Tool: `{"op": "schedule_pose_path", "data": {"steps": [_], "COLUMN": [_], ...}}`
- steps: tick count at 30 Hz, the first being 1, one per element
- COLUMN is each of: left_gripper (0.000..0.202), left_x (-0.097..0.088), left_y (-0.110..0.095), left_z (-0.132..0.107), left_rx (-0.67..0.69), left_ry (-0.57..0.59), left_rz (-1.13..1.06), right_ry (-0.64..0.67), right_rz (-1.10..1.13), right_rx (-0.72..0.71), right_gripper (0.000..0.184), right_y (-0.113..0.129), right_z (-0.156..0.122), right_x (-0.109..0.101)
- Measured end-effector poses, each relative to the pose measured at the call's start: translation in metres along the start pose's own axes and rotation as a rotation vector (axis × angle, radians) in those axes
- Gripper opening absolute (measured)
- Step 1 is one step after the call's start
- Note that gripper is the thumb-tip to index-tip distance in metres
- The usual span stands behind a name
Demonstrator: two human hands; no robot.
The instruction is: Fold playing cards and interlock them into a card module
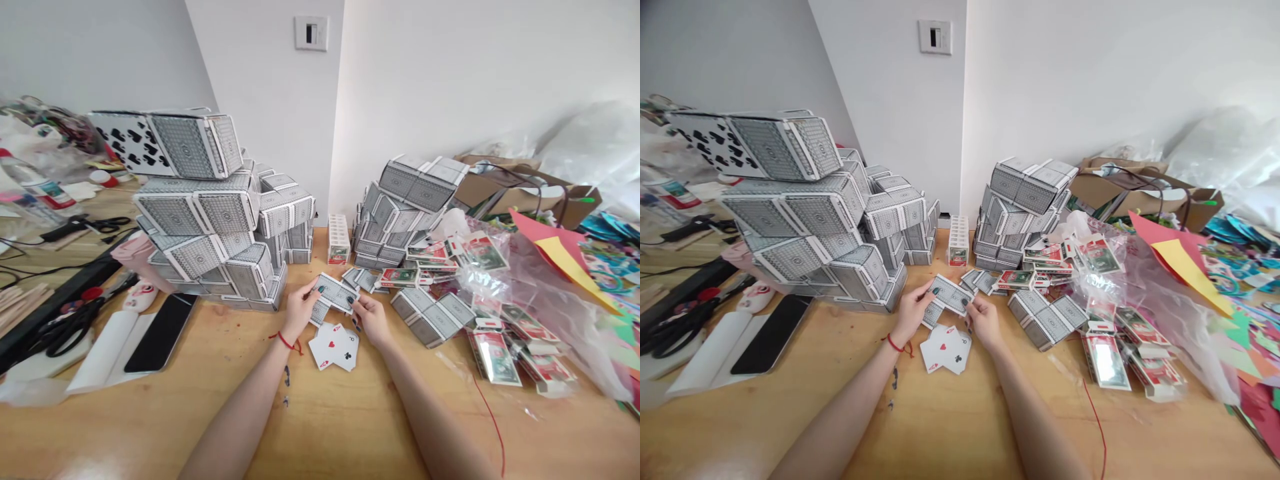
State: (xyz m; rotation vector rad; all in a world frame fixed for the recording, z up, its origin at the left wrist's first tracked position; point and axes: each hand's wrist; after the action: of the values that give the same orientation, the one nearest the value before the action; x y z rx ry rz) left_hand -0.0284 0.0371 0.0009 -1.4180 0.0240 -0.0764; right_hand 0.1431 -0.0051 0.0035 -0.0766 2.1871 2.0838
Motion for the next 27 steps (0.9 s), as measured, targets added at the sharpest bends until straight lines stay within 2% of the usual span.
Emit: {"op": "schedule_pose_path", "data": {"steps": [17, 23, 25, 27], "left_gripper": [0.04, 0.039, 0.037, 0.034], "left_x": [0.008, 0.011, 0.011, 0.011], "left_y": [-0.003, -0.003, -0.004, -0.003], "left_z": [-0.004, -0.004, -0.004, -0.003], "left_rx": [-0.063, -0.032, -0.031, -0.034], "left_ry": [0.079, 0.105, 0.114, 0.1], "left_rz": [-0.048, -0.108, -0.15, -0.172], "right_ry": [0.037, 0.034, 0.009, -0.077], "right_rz": [0.046, 0.015, -0.043, -0.123], "right_rx": [0.041, 0.034, 0.017, -0.034], "right_gripper": [0.033, 0.034, 0.035, 0.038], "right_y": [-0.007, -0.006, -0.004, -0.002], "right_z": [0.003, 0.004, 0.004, 0.005], "right_x": [0.004, 0.005, 0.007, 0.007]}}
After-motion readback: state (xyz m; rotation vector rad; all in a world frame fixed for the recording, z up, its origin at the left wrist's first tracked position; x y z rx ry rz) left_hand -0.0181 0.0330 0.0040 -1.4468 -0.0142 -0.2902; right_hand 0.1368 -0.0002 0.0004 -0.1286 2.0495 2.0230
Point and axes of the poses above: each hand's wrist, its own z-axis towards the middle knuckle, its own x-axis out of the palm, y = z × x, and after that the axes turned 10 degrees about -z, right-handed
